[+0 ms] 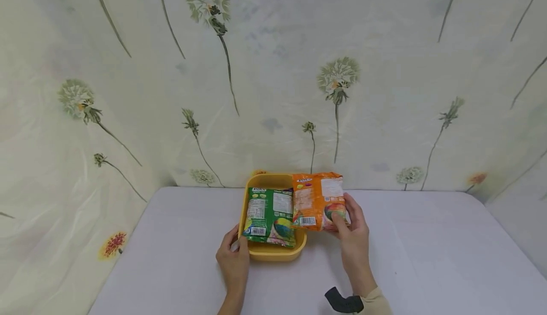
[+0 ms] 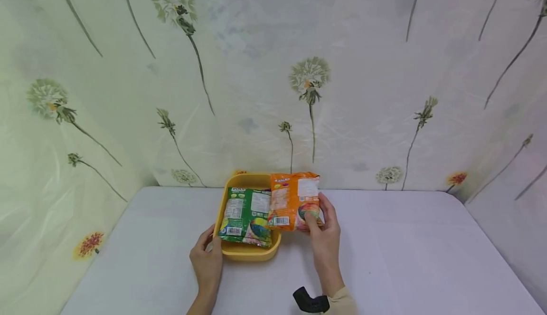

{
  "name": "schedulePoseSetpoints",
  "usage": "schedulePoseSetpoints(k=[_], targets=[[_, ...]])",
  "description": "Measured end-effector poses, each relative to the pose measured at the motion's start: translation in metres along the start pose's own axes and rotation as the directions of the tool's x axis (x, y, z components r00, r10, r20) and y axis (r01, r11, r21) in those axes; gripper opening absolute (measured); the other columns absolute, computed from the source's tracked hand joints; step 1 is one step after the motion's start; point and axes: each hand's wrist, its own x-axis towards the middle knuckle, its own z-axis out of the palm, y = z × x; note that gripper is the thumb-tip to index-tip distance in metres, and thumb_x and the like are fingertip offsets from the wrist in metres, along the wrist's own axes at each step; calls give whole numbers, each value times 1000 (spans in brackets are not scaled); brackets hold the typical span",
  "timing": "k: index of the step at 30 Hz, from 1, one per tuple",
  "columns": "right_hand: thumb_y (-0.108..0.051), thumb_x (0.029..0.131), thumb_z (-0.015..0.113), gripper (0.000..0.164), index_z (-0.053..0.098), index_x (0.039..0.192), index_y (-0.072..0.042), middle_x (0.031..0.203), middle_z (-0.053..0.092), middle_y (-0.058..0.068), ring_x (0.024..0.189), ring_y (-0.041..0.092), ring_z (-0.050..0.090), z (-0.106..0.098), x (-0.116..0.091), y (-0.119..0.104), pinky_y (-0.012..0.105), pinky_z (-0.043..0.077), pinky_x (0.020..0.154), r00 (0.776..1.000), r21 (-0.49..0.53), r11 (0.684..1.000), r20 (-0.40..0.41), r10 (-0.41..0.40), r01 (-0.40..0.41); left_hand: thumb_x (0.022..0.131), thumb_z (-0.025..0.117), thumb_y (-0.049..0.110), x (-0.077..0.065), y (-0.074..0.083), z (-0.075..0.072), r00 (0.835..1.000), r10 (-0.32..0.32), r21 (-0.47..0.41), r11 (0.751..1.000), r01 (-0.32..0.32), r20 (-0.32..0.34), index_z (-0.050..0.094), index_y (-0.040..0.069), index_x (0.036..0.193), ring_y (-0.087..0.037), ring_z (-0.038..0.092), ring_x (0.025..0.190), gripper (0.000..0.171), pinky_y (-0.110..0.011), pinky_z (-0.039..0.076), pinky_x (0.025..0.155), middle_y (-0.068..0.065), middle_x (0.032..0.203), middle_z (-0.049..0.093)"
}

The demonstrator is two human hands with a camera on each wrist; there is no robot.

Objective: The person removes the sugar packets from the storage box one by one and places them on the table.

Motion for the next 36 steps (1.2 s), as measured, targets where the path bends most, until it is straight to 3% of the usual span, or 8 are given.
schedulePoseSetpoints(k=[20,30,36], targets=[[-20,94,56,56,33,145,-30,151,35,-2,108,13,54,-13,8,-1,21,56,72,998,-41,999,-55,29,-31,84,57,6,3,-1,-4,1000,0,-49,999,-1,-8,67,13,115,-18,63,100,34,-15,52,70,-5,112,69],[-21,94,56,55,35,144,-30,152,35,-2,105,13,52,-18,11,4,19,55,70,994,-43,997,-88,62,-66,84,57,6,5,-1,-5,999,-38,-63,997,39,12,67,16,112,-16,60,99,32,-13,51,74,-4,110,68],[-22,94,56,54,36,143,-32,152,34,-4,108,14,50,-20,12,12,18,54,71,991,-36,995,-100,90,-94,85,55,3,3,11,-7,999,-41,-66,997,43,33,65,7,114,-20,60,101,32,-12,50,75,-10,113,67]])
